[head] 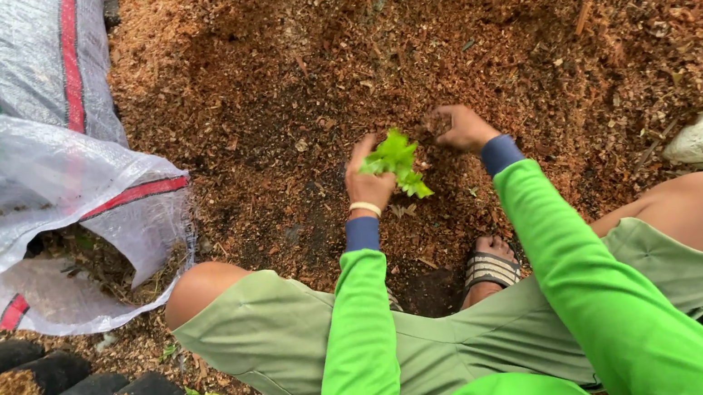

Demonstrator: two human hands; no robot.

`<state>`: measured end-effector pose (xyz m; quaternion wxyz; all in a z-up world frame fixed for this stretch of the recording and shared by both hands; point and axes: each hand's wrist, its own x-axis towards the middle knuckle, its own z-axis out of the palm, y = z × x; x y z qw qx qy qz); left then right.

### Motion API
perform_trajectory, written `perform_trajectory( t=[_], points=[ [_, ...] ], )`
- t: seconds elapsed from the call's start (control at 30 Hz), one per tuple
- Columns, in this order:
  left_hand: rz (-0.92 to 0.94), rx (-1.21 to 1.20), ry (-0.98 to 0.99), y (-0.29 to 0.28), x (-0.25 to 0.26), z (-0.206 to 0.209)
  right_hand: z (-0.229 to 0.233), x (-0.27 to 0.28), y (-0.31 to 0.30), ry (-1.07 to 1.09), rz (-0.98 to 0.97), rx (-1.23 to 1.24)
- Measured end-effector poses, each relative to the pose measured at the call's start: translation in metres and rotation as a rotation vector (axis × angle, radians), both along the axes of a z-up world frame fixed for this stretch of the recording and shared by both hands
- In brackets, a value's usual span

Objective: Transplanting seedlings into small nursery bags using a soil and mulch mixture

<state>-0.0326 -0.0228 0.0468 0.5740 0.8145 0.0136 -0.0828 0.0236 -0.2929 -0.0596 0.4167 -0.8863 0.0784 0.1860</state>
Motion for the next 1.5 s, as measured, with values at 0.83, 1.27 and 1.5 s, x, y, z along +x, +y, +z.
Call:
perform_trajectory(
  t=[0.83,1.27,1.5],
  points=[
    [0.201,-0.406,0.237,0.001,0.017,-0.121,0.085,-0.027,0.051,0.106,0.099,0.304],
    [-0.189,0.045,0.362,-0.001,0.100,-0.200,0.065,-0.048,0.076,0.049,0.348,-0.387],
    [-0.028,0.406,0.219,-0.017,0.041,-0.076,0.116,-0.072,0.086,0.083,0.290,-0.385]
  ],
)
